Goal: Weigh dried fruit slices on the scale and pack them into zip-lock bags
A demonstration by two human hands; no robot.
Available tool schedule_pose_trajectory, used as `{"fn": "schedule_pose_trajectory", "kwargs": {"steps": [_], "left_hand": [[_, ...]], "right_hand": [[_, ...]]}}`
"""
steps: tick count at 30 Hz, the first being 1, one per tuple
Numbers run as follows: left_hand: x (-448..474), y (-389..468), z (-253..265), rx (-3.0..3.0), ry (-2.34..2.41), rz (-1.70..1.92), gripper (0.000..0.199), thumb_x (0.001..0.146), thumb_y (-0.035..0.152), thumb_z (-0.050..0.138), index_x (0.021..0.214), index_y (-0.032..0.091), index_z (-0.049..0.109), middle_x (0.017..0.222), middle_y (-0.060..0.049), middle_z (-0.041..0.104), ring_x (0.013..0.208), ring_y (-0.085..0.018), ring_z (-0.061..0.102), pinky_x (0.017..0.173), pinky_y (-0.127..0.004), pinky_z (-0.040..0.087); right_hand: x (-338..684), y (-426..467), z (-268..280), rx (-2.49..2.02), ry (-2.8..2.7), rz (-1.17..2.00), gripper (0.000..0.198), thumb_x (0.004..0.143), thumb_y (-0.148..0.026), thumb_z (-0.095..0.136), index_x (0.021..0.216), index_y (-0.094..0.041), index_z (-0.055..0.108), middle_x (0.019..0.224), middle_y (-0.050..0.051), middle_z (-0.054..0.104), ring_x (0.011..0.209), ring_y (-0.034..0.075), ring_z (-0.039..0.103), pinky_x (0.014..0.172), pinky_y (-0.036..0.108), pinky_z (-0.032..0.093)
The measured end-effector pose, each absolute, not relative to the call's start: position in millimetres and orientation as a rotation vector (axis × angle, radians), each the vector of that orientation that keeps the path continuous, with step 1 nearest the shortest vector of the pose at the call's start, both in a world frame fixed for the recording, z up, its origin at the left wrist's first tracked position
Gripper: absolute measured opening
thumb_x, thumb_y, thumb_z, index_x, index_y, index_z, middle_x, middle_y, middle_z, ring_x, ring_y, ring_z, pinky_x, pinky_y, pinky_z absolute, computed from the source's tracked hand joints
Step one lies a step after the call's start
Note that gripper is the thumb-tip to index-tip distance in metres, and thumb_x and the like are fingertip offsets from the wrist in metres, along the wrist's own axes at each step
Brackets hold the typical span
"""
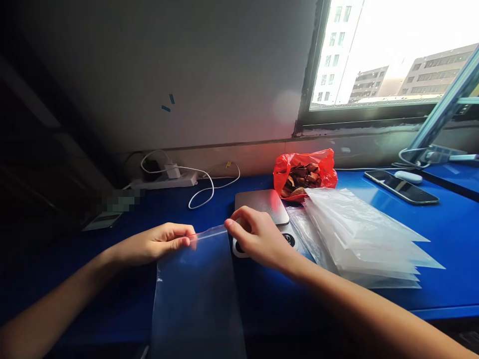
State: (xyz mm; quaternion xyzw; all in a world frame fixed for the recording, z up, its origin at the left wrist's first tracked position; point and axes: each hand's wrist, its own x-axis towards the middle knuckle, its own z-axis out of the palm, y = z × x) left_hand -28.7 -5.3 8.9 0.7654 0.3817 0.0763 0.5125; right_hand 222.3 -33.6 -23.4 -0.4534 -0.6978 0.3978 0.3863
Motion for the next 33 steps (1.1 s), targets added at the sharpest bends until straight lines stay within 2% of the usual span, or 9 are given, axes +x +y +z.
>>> {"fn": "schedule_pose_trajectory", "kwargs": {"steps": [3, 6, 11, 16, 23, 33], "left_hand": [[-29.0, -5.8, 9.9, 1.935, 0.918, 0.18, 0.037, 0.093, 0.05, 0.05, 0.085, 0.015, 0.062, 0.08, -0.001, 0.056, 0.069, -0.011, 0.047, 0.062, -0.02, 0.038], [-31.6, -4.4, 9.8, 1.999, 0.911, 0.173, 0.033, 0.093, 0.045, 0.05, 0.086, 0.016, 0.064, 0.083, -0.001, 0.06, 0.074, -0.013, 0.051, 0.067, -0.021, 0.039], [-30.2, -5.9, 8.1, 2.154, 0.937, 0.126, 0.03, 0.093, 0.039, 0.049, 0.091, 0.016, 0.068, 0.079, -0.001, 0.062, 0.069, -0.012, 0.05, 0.062, -0.021, 0.035], [-18.5, -13.5, 4.5, 2.275, 0.977, 0.167, 0.029, 0.094, 0.037, 0.048, 0.089, 0.016, 0.067, 0.076, 0.0, 0.063, 0.068, -0.012, 0.052, 0.059, -0.021, 0.036], [4.2, -29.1, 2.5, 2.654, 0.986, 0.542, 0.015, 0.089, 0.023, 0.052, 0.09, 0.018, 0.066, 0.083, -0.001, 0.067, 0.075, -0.014, 0.058, 0.072, -0.027, 0.041], [6.3, -29.6, -2.1, 2.593, 0.96, 0.486, 0.014, 0.085, 0.019, 0.05, 0.082, 0.016, 0.063, 0.077, -0.001, 0.062, 0.071, -0.014, 0.054, 0.065, -0.025, 0.04]], "right_hand": [[216.4, -37.6, -25.4, -1.174, -1.912, 1.041, 0.029, 0.091, -0.042, 0.048, 0.076, -0.019, 0.058, 0.069, 0.001, 0.056, 0.064, 0.013, 0.051, 0.054, 0.024, 0.036], [215.9, -42.2, -22.3, -1.146, -1.97, 1.075, 0.029, 0.09, -0.035, 0.046, 0.068, -0.017, 0.051, 0.066, 0.0, 0.051, 0.062, 0.011, 0.047, 0.054, 0.023, 0.033], [216.6, -44.7, -21.4, -1.073, -1.98, 1.081, 0.025, 0.086, -0.028, 0.049, 0.064, -0.016, 0.048, 0.059, -0.004, 0.039, 0.057, 0.007, 0.035, 0.05, 0.021, 0.024], [209.1, -47.1, -26.6, -1.079, -1.985, 0.833, 0.015, 0.075, -0.013, 0.049, 0.06, -0.015, 0.049, 0.055, -0.005, 0.04, 0.053, 0.006, 0.034, 0.049, 0.021, 0.022], [197.1, -52.9, -35.2, -1.063, -2.025, 0.621, 0.013, 0.079, -0.015, 0.05, 0.067, -0.015, 0.054, 0.06, -0.003, 0.05, 0.054, 0.006, 0.036, 0.053, 0.02, 0.025], [194.0, -52.2, -37.3, -0.999, -2.09, 0.736, 0.012, 0.076, -0.012, 0.047, 0.064, -0.015, 0.049, 0.058, -0.003, 0.046, 0.053, 0.006, 0.034, 0.051, 0.02, 0.024]]}}
